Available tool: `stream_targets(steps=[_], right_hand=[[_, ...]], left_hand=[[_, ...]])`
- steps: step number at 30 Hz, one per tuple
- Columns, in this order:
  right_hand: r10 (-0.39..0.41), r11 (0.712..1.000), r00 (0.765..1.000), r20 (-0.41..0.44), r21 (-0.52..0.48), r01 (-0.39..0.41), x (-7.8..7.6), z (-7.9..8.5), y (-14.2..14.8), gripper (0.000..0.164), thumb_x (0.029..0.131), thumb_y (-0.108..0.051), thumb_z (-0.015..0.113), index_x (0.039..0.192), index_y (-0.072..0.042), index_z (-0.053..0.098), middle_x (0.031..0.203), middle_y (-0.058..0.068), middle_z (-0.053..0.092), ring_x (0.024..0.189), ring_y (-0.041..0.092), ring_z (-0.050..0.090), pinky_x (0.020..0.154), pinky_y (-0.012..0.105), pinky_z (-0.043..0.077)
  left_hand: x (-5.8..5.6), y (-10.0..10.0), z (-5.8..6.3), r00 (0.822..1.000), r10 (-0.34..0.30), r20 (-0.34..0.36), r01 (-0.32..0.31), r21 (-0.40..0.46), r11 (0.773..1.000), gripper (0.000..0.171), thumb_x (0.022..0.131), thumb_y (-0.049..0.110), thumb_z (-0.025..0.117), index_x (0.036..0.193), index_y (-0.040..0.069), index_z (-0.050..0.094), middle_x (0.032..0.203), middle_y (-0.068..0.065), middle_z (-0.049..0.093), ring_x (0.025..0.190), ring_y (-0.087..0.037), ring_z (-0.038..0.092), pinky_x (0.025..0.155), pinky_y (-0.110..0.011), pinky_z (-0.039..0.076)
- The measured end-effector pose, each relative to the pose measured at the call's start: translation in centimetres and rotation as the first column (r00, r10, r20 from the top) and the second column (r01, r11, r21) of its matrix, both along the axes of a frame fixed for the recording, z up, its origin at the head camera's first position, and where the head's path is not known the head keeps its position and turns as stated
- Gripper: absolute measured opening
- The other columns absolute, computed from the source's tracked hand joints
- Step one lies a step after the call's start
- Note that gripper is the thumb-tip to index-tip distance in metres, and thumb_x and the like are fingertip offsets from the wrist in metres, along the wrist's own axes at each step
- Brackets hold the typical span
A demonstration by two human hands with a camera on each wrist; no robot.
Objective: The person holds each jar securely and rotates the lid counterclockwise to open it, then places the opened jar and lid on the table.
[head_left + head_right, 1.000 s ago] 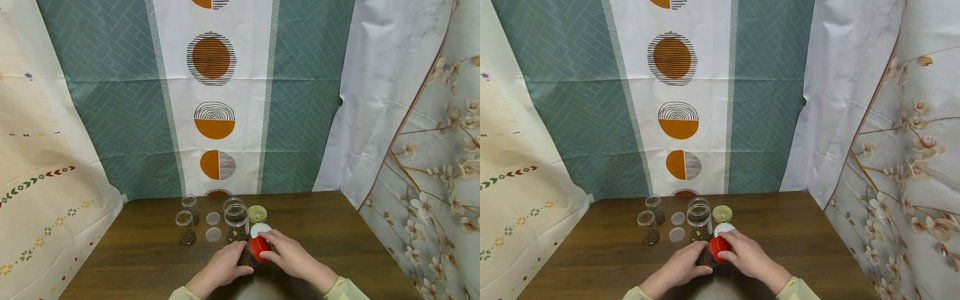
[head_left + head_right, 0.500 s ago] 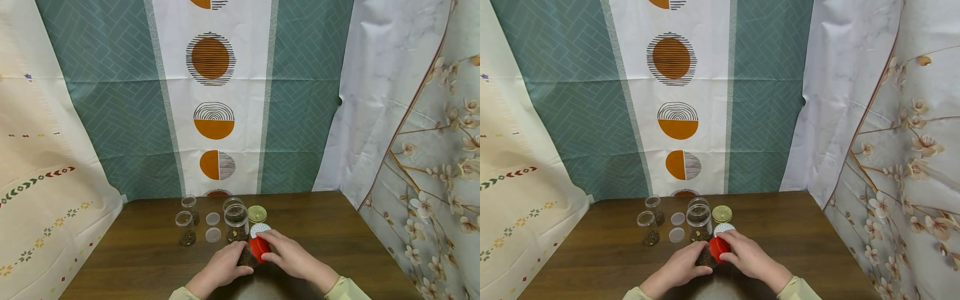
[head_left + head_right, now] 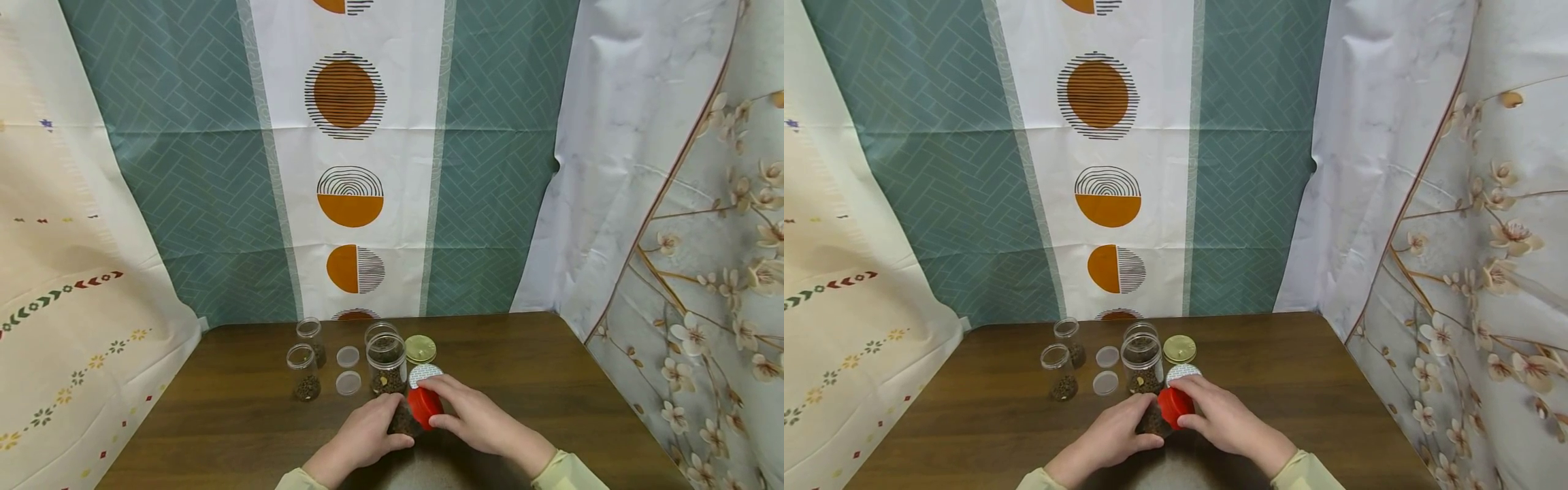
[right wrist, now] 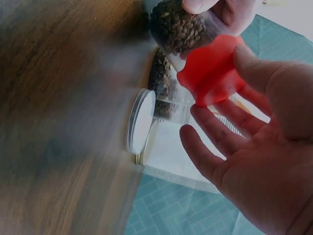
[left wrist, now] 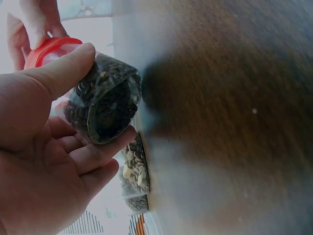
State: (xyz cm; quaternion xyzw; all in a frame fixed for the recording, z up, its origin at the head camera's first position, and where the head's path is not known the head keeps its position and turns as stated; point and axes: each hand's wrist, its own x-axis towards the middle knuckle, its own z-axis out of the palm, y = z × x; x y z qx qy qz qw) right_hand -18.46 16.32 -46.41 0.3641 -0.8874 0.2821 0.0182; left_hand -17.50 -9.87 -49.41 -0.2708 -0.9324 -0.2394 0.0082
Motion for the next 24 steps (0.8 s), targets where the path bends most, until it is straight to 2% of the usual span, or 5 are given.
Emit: stream_targets(steps=[5, 11, 14, 18, 24], right_hand=[[-0.020, 1.000, 1.000, -0.001, -0.022, 0.020, -0.11, 0.05, 0.00, 0.060, 0.107, -0.048, 0.073, 0.159, -0.021, 0.057, 0.147, -0.003, 0.062, 0.124, 0.018, 0.068, 0.101, 0.046, 0.058], [-0.137, 0.990, 0.991, -0.003, -0.024, 0.137, -0.34, 0.22, -0.44, 0.059, 0.105, -0.053, 0.074, 0.151, -0.016, 0.065, 0.121, -0.003, 0.067, 0.099, 0.011, 0.073, 0.079, 0.039, 0.060], [-0.170, 0.985, 0.985, 0.003, -0.007, 0.170, -0.24, 0.23, -0.61, 0.056, 0.104, -0.052, 0.075, 0.146, -0.016, 0.068, 0.116, -0.002, 0.067, 0.093, 0.008, 0.070, 0.075, 0.038, 0.058], [-0.171, 0.985, 0.985, 0.017, 0.009, 0.171, -0.13, 0.18, -0.72, 0.054, 0.104, -0.051, 0.076, 0.143, -0.015, 0.070, 0.114, -0.005, 0.067, 0.091, 0.009, 0.068, 0.074, 0.039, 0.057], [-0.157, 0.988, 0.987, 0.023, 0.011, 0.157, -0.16, 0.23, -0.75, 0.054, 0.104, -0.050, 0.076, 0.143, -0.014, 0.071, 0.110, -0.006, 0.064, 0.089, 0.008, 0.065, 0.072, 0.036, 0.054]], left_hand=[[0.03, 0.02, 0.06, 1.000, 0.000, -0.014, -0.001, -0.002, 1.000, 0.059, 0.092, 0.040, 0.092, 0.134, 0.008, 0.065, 0.118, -0.001, 0.069, 0.109, -0.020, 0.069, 0.089, -0.043, 0.059], [0.05, 0.11, 0.04, 1.000, 0.012, -0.026, -0.012, -0.013, 1.000, 0.062, 0.092, 0.041, 0.093, 0.136, 0.007, 0.065, 0.120, -0.003, 0.070, 0.112, -0.022, 0.069, 0.091, -0.044, 0.059], [0.07, 0.14, 0.05, 1.000, 0.015, -0.014, -0.015, -0.013, 1.000, 0.063, 0.092, 0.042, 0.092, 0.136, 0.006, 0.065, 0.120, -0.003, 0.070, 0.112, -0.022, 0.069, 0.091, -0.044, 0.059], [0.07, 0.13, 0.14, 1.000, 0.017, 0.008, -0.017, -0.016, 1.000, 0.064, 0.093, 0.043, 0.091, 0.138, 0.007, 0.064, 0.121, -0.003, 0.070, 0.113, -0.023, 0.069, 0.091, -0.045, 0.059], [0.15, 0.08, 0.16, 1.000, 0.014, -0.010, -0.014, -0.022, 1.000, 0.064, 0.093, 0.042, 0.091, 0.138, 0.006, 0.064, 0.121, -0.004, 0.070, 0.113, -0.023, 0.069, 0.091, -0.045, 0.060]])
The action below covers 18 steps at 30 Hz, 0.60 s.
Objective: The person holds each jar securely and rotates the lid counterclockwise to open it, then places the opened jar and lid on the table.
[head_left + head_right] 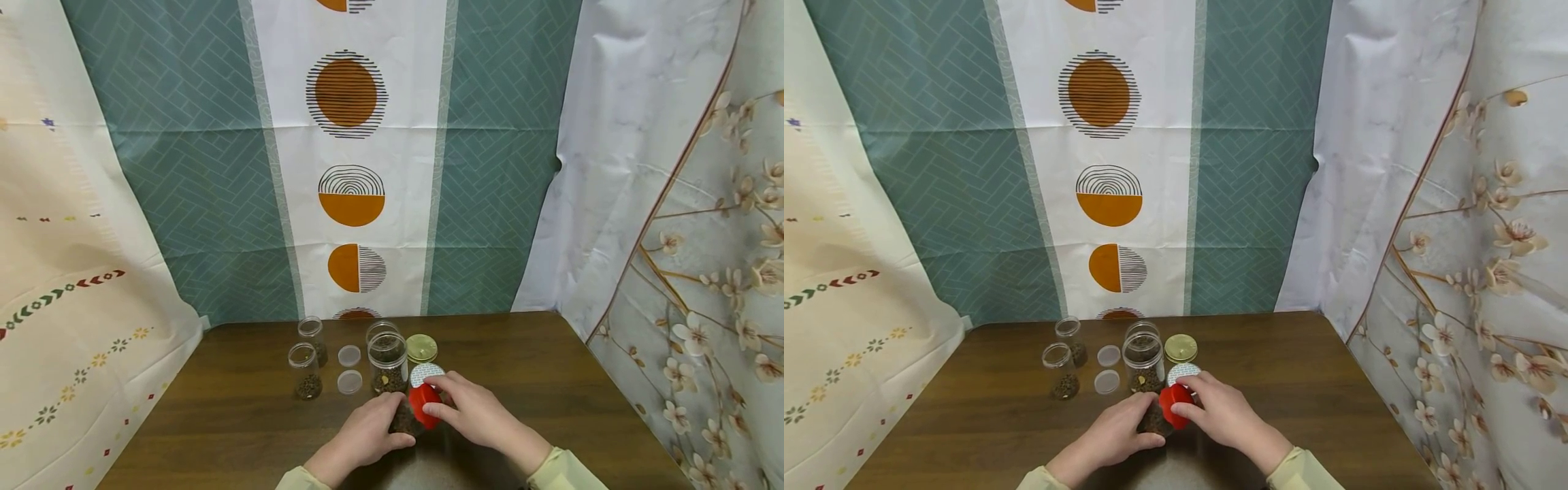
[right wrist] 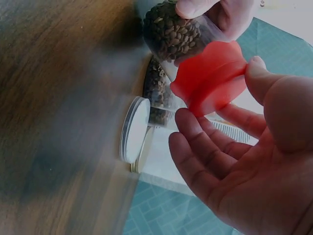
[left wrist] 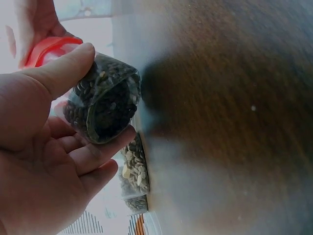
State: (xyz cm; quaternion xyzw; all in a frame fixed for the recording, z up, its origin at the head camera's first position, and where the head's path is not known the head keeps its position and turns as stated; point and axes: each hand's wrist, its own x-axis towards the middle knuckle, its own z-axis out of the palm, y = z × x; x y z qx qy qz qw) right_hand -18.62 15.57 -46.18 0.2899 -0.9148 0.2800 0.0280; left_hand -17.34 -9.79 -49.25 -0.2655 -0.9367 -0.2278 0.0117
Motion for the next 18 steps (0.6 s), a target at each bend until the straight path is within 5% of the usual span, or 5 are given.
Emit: stream_targets(steps=[18], right_hand=[[0.117, 0.992, 0.993, 0.011, -0.037, -0.117, -0.16, -0.13, 0.58, 0.056, 0.107, -0.043, 0.072, 0.153, -0.013, 0.063, 0.128, -0.005, 0.063, 0.107, 0.010, 0.070, 0.086, 0.036, 0.060]], left_hand=[[-0.03, 0.02, 0.03, 1.000, -0.003, 0.001, 0.003, -0.002, 1.000, 0.063, 0.093, 0.041, 0.091, 0.138, 0.006, 0.064, 0.122, -0.005, 0.070, 0.114, -0.024, 0.069, 0.092, -0.045, 0.059]])
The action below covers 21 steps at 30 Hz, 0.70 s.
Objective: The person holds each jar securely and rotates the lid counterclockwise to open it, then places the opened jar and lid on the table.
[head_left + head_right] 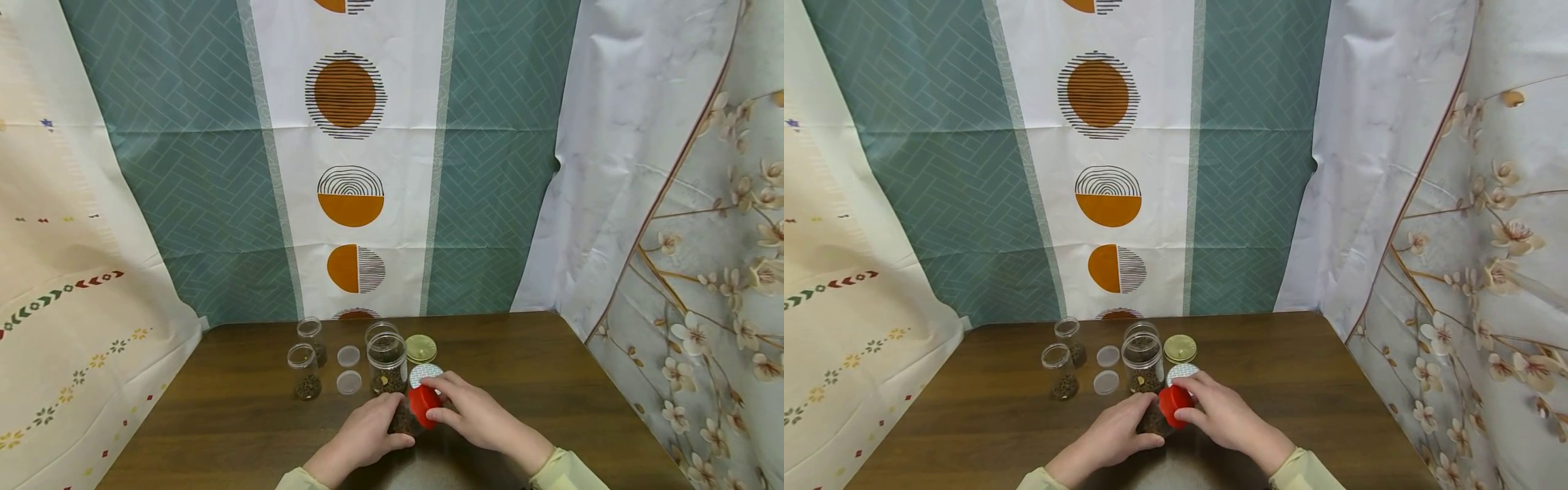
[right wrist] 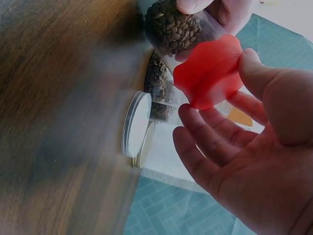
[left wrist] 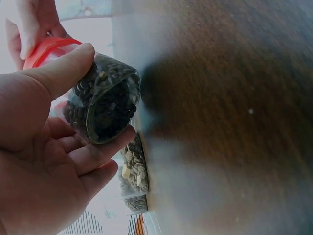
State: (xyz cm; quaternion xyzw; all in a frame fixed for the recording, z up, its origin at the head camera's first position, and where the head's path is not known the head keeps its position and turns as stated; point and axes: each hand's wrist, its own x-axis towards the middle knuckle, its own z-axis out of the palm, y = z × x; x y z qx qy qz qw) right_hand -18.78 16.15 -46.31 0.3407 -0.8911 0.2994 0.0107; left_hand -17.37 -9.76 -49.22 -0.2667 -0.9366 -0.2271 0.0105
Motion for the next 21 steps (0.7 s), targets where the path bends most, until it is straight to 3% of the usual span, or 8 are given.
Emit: stream_targets(steps=[16, 21], right_hand=[[0.025, 1.000, 1.000, -0.014, 0.013, -0.025, 0.17, 0.17, 0.17, 0.055, 0.107, -0.037, 0.073, 0.158, -0.023, 0.058, 0.137, -0.008, 0.061, 0.117, 0.012, 0.066, 0.096, 0.041, 0.058], [0.003, 1.000, 1.000, -0.009, 0.002, -0.003, 0.15, -0.05, 0.13, 0.058, 0.107, -0.043, 0.073, 0.159, -0.023, 0.057, 0.138, -0.008, 0.062, 0.117, 0.013, 0.068, 0.094, 0.042, 0.059]], left_hand=[[-0.09, -0.10, -0.04, 1.000, -0.005, 0.010, 0.004, 0.024, 1.000, 0.062, 0.093, 0.040, 0.092, 0.137, 0.007, 0.064, 0.119, -0.002, 0.069, 0.111, -0.021, 0.069, 0.089, -0.044, 0.059], [-0.06, -0.09, -0.12, 1.000, -0.004, 0.002, 0.004, 0.029, 1.000, 0.061, 0.092, 0.040, 0.093, 0.136, 0.008, 0.065, 0.118, -0.001, 0.069, 0.109, -0.020, 0.069, 0.089, -0.043, 0.059]])
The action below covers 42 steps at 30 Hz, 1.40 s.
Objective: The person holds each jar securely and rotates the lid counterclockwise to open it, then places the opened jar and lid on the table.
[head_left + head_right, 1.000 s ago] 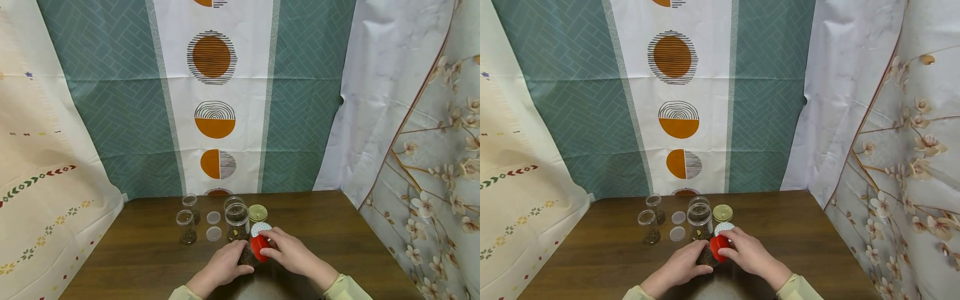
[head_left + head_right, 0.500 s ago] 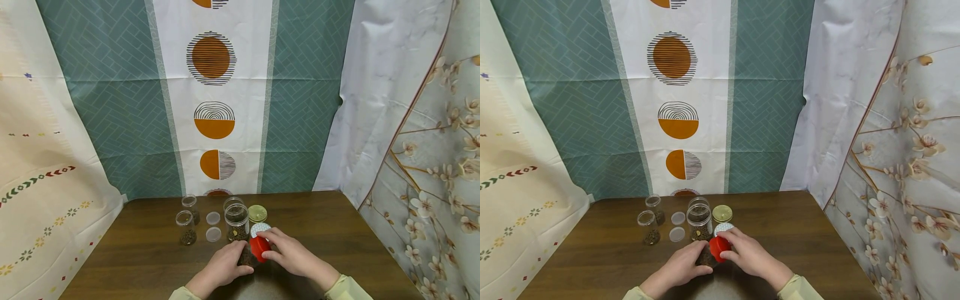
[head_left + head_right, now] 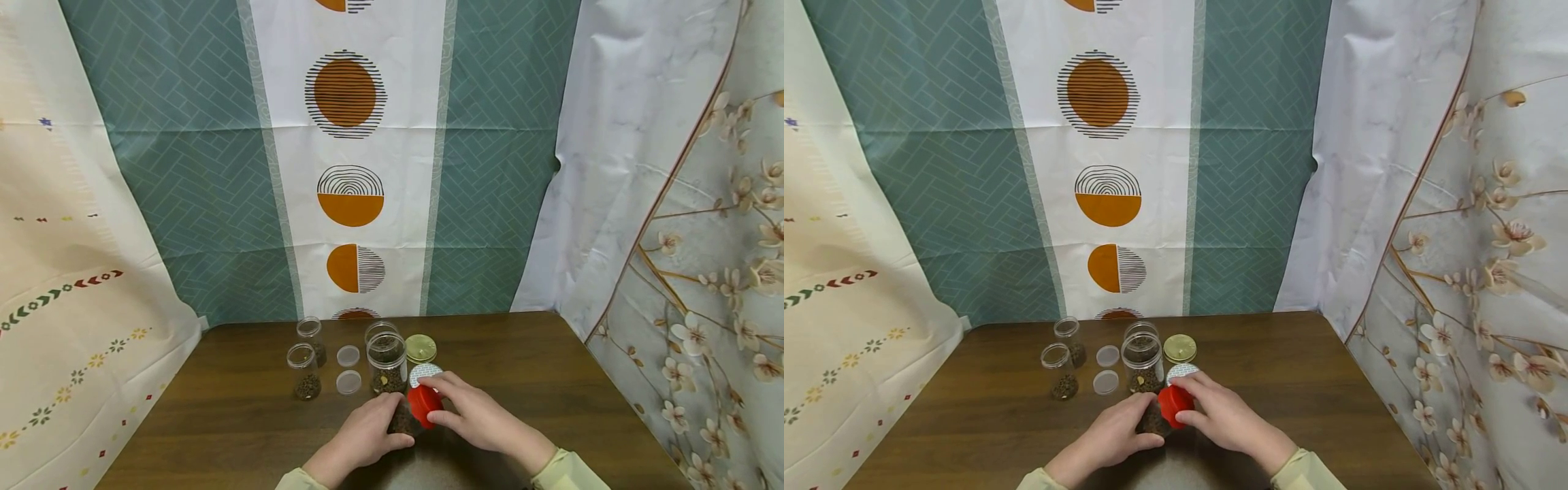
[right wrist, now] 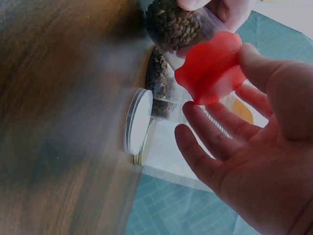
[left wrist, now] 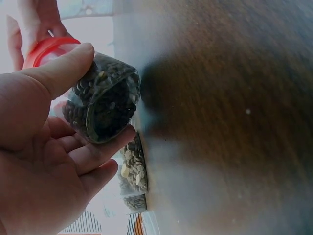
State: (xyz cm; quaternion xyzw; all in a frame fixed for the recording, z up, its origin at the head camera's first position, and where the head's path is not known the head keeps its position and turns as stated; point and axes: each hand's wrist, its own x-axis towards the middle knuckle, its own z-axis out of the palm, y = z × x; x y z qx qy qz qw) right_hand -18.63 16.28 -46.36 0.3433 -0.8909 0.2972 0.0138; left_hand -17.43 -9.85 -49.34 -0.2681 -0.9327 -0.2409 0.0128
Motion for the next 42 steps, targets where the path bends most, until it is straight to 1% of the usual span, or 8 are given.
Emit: stream_targets(steps=[4, 7, 11, 15, 23, 26, 31, 42], right_hand=[[-0.061, 0.998, 0.998, 0.017, -0.015, 0.061, 0.01, -0.10, -0.22, 0.063, 0.106, -0.052, 0.072, 0.159, -0.020, 0.058, 0.131, -0.007, 0.064, 0.111, 0.012, 0.070, 0.086, 0.041, 0.060], [-0.105, 0.994, 0.994, 0.014, -0.014, 0.105, -0.02, -0.06, -0.44, 0.062, 0.105, -0.054, 0.073, 0.155, -0.018, 0.062, 0.122, -0.008, 0.066, 0.103, 0.008, 0.071, 0.082, 0.040, 0.059], [-0.122, 0.992, 0.992, 0.011, -0.003, 0.122, 0.04, 0.03, -0.57, 0.055, 0.105, -0.050, 0.075, 0.147, -0.015, 0.068, 0.115, -0.008, 0.066, 0.093, 0.004, 0.067, 0.076, 0.036, 0.056], [-0.122, 0.993, 0.992, 0.030, 0.008, 0.122, 0.05, 0.06, -0.57, 0.054, 0.105, -0.049, 0.075, 0.147, -0.016, 0.069, 0.113, -0.009, 0.065, 0.090, 0.004, 0.063, 0.073, 0.033, 0.053], [-0.085, 0.996, 0.995, 0.041, 0.003, 0.085, -0.10, -0.05, -0.42, 0.054, 0.106, -0.048, 0.074, 0.149, -0.017, 0.066, 0.116, -0.009, 0.065, 0.094, 0.004, 0.063, 0.076, 0.033, 0.054], [-0.066, 0.998, 0.997, 0.032, -0.007, 0.066, -0.11, -0.11, -0.30, 0.054, 0.106, -0.046, 0.074, 0.150, -0.016, 0.065, 0.119, -0.008, 0.066, 0.097, 0.006, 0.065, 0.078, 0.034, 0.055], [-0.034, 0.999, 0.999, 0.020, -0.024, 0.035, -0.03, -0.11, -0.19, 0.055, 0.107, -0.044, 0.073, 0.152, -0.014, 0.064, 0.126, -0.006, 0.067, 0.104, 0.011, 0.069, 0.083, 0.035, 0.058], [0.003, 1.000, 1.000, 0.010, -0.004, -0.003, -0.04, 0.03, -0.12, 0.055, 0.108, -0.038, 0.073, 0.156, -0.017, 0.060, 0.140, -0.004, 0.064, 0.118, 0.014, 0.068, 0.097, 0.042, 0.059]], left_hand=[[0.04, 0.03, 0.02, 1.000, 0.000, 0.000, 0.000, -0.003, 1.000, 0.061, 0.092, 0.040, 0.092, 0.135, 0.008, 0.065, 0.118, -0.002, 0.069, 0.109, -0.021, 0.069, 0.089, -0.043, 0.059], [0.04, 0.04, 0.05, 1.000, 0.000, 0.002, 0.000, -0.005, 1.000, 0.062, 0.093, 0.041, 0.092, 0.136, 0.007, 0.065, 0.120, -0.003, 0.069, 0.111, -0.021, 0.069, 0.090, -0.043, 0.059], [0.01, 0.03, 0.07, 1.000, -0.002, 0.009, 0.002, -0.002, 1.000, 0.062, 0.093, 0.041, 0.092, 0.137, 0.007, 0.064, 0.121, -0.003, 0.069, 0.111, -0.021, 0.069, 0.091, -0.044, 0.059], [-0.03, 0.04, 0.04, 1.000, 0.001, 0.018, -0.001, -0.001, 1.000, 0.063, 0.093, 0.041, 0.092, 0.137, 0.007, 0.064, 0.120, -0.002, 0.069, 0.111, -0.021, 0.069, 0.091, -0.044, 0.059], [-0.02, 0.04, -0.02, 1.000, 0.006, 0.011, -0.006, -0.010, 1.000, 0.064, 0.093, 0.041, 0.092, 0.138, 0.006, 0.064, 0.123, -0.004, 0.070, 0.114, -0.023, 0.069, 0.093, -0.045, 0.059], [0.02, 0.04, 0.00, 1.000, 0.006, -0.001, -0.006, -0.011, 1.000, 0.063, 0.092, 0.041, 0.092, 0.137, 0.006, 0.065, 0.122, -0.004, 0.070, 0.113, -0.023, 0.069, 0.093, -0.044, 0.059], [0.07, 0.06, -0.03, 1.000, 0.009, -0.008, -0.009, -0.013, 1.000, 0.063, 0.092, 0.040, 0.093, 0.137, 0.006, 0.064, 0.124, -0.005, 0.070, 0.115, -0.024, 0.069, 0.093, -0.045, 0.059], [0.00, 0.03, -0.21, 1.000, 0.010, -0.023, -0.011, -0.011, 1.000, 0.063, 0.091, 0.040, 0.093, 0.137, 0.006, 0.065, 0.123, -0.005, 0.070, 0.115, -0.024, 0.069, 0.093, -0.046, 0.059]])
